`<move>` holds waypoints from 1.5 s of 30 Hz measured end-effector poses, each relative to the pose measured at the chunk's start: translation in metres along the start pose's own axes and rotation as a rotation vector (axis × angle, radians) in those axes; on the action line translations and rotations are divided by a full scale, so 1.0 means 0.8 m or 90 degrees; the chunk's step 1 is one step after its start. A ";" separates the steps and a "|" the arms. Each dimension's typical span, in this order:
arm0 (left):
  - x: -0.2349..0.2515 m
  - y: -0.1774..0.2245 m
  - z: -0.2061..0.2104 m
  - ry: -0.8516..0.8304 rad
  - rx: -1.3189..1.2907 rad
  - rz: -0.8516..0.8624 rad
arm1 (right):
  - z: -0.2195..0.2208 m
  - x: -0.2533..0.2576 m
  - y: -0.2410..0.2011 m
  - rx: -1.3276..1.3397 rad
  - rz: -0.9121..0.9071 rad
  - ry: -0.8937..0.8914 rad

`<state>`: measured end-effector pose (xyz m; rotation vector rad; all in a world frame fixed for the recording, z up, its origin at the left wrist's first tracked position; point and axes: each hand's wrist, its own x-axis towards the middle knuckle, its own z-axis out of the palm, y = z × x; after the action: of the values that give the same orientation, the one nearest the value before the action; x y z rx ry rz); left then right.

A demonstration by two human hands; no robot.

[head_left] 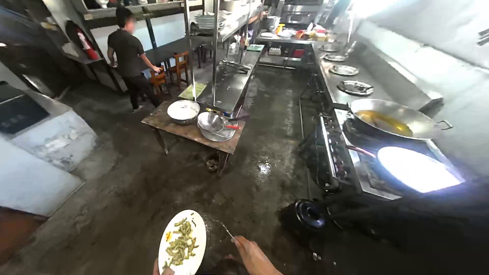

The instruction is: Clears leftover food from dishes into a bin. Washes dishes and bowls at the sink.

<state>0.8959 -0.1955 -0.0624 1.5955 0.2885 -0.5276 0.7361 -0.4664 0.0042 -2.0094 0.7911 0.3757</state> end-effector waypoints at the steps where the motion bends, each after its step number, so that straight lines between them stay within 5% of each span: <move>1: 0.031 0.014 0.020 -0.010 0.025 -0.011 | -0.014 0.013 0.002 0.024 0.032 0.024; 6: 0.214 0.046 0.130 -0.065 0.124 -0.059 | -0.064 0.111 0.022 0.077 0.150 0.129; 10: 0.354 0.031 0.222 -0.102 0.195 -0.089 | -0.088 0.243 0.034 0.086 0.195 0.096; 17: 0.683 -0.108 0.437 -0.139 0.324 -0.185 | -0.091 0.645 0.125 0.051 0.171 0.027; 24: 0.918 -0.192 0.606 -0.259 0.504 -0.200 | -0.042 0.921 0.157 0.009 0.287 -0.035; 28: 0.989 -0.253 0.646 -0.263 0.514 -0.206 | -0.020 1.021 0.193 0.011 0.242 -0.082; 30: 0.995 -0.217 0.660 -0.287 0.557 -0.214 | -0.022 1.057 0.195 0.021 0.215 -0.055; 34: 1.008 -0.130 0.670 -0.339 0.551 -0.285 | -0.080 1.124 0.062 -0.013 0.394 -0.098; 37: 1.017 -0.156 0.660 -0.335 0.499 -0.286 | -0.067 1.173 0.100 -0.178 0.431 -0.154; 39: 1.032 -0.177 0.657 -0.359 0.495 -0.297 | -0.062 1.186 0.117 -0.213 0.420 -0.118; 42: 1.057 -0.211 0.653 -0.412 0.520 -0.215 | -0.040 1.169 0.159 -0.121 0.255 0.043; 45: 1.065 -0.204 0.654 -0.446 0.535 -0.219 | -0.031 1.161 0.140 -0.039 0.227 -0.013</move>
<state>1.4646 -0.8038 -0.6397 2.0296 -0.2387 -1.5757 1.3548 -0.8858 -0.5585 -1.9157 1.1410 0.6295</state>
